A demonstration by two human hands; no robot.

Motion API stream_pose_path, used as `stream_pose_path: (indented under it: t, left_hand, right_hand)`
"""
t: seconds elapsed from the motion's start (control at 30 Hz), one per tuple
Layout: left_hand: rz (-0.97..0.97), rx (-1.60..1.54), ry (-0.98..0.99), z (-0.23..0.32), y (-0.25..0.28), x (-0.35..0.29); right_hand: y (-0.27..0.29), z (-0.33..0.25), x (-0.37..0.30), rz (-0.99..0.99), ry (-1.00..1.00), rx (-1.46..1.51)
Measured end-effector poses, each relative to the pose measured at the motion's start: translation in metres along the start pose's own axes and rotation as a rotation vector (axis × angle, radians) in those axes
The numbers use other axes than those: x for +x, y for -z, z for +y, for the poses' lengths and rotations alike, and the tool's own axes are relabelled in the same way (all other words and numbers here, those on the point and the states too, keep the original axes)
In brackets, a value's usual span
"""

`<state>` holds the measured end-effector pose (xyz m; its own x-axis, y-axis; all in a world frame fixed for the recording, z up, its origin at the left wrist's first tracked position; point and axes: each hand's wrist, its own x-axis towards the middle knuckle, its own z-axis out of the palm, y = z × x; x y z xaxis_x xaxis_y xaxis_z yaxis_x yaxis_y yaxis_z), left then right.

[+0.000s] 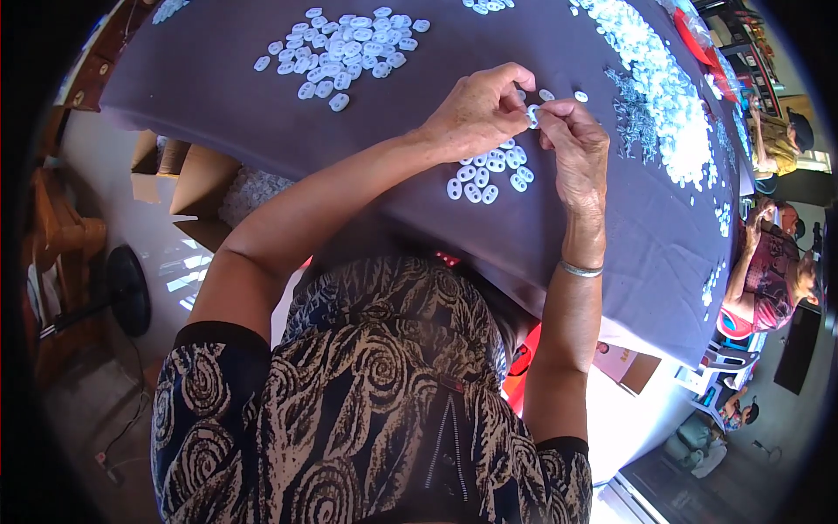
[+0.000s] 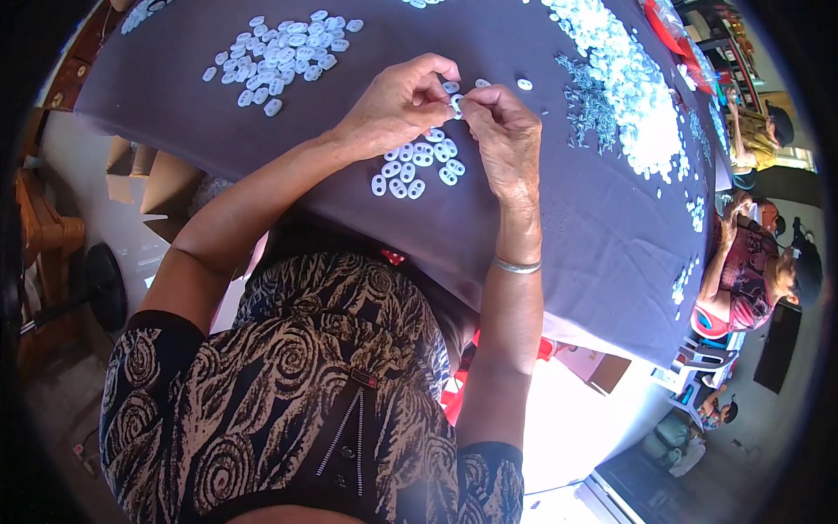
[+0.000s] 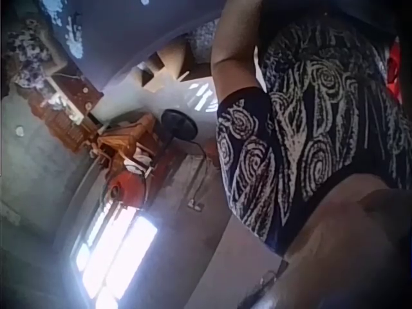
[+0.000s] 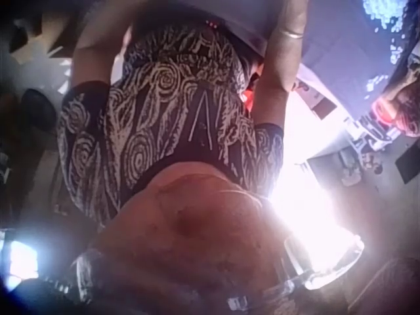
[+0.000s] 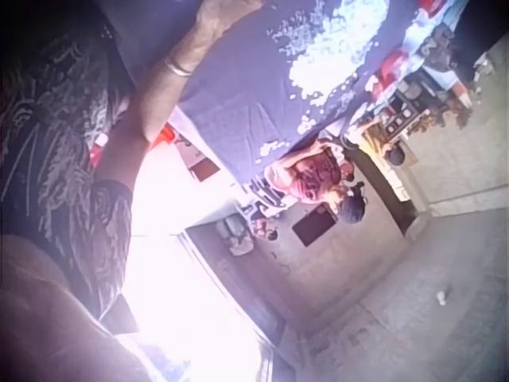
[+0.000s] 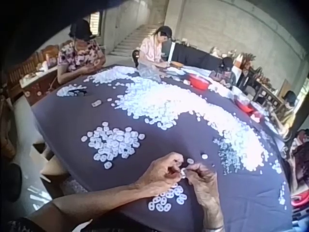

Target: The person assembles small white plastic pieces by inserting small metal pins into their holes by hand.

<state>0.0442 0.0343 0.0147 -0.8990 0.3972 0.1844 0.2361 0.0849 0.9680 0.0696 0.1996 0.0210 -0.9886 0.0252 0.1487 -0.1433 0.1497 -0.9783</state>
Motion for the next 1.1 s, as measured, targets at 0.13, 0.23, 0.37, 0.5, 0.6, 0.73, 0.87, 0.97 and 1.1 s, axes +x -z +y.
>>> stream_pose_path:
  t: [0.13, 0.23, 0.37, 0.5, 0.6, 0.73, 0.87, 0.97, 1.1]
  left_hand:
    - [-0.026, 0.009, 0.044, -0.002, 0.004, 0.003]
    - [-0.056, 0.033, 0.062, 0.000, 0.004, 0.002]
    - [-0.057, 0.020, 0.047, 0.001, 0.002, 0.001]
    - [-0.052, -0.007, 0.033, -0.004, 0.002, 0.003]
    - [-0.056, -0.021, 0.041, -0.004, 0.005, 0.004]
    - [-0.091, -0.086, 0.084, -0.003, 0.008, 0.004]
    - [-0.133, -0.143, 0.101, -0.002, 0.009, 0.006]
    - [-0.151, -0.166, 0.042, -0.002, 0.012, 0.007]
    - [-0.164, -0.169, 0.027, 0.007, 0.018, 0.007]
  right_hand:
    - [-0.001, -0.001, 0.001, -0.032, 0.034, -0.029]
    - [0.003, 0.000, 0.002, -0.074, 0.042, -0.110]
    - [0.004, -0.001, 0.001, -0.100, 0.023, -0.130]
    - [0.002, -0.003, -0.001, -0.099, 0.102, -0.271]
    - [0.000, -0.007, -0.004, -0.117, 0.145, -0.318]
    - [-0.002, -0.020, -0.007, -0.156, 0.206, -0.526]
    - [-0.001, -0.014, -0.005, -0.130, 0.250, -0.505]
    - [0.000, -0.008, -0.004, -0.117, 0.232, -0.465]
    - [0.000, -0.001, -0.001, -0.119, 0.255, -0.316]
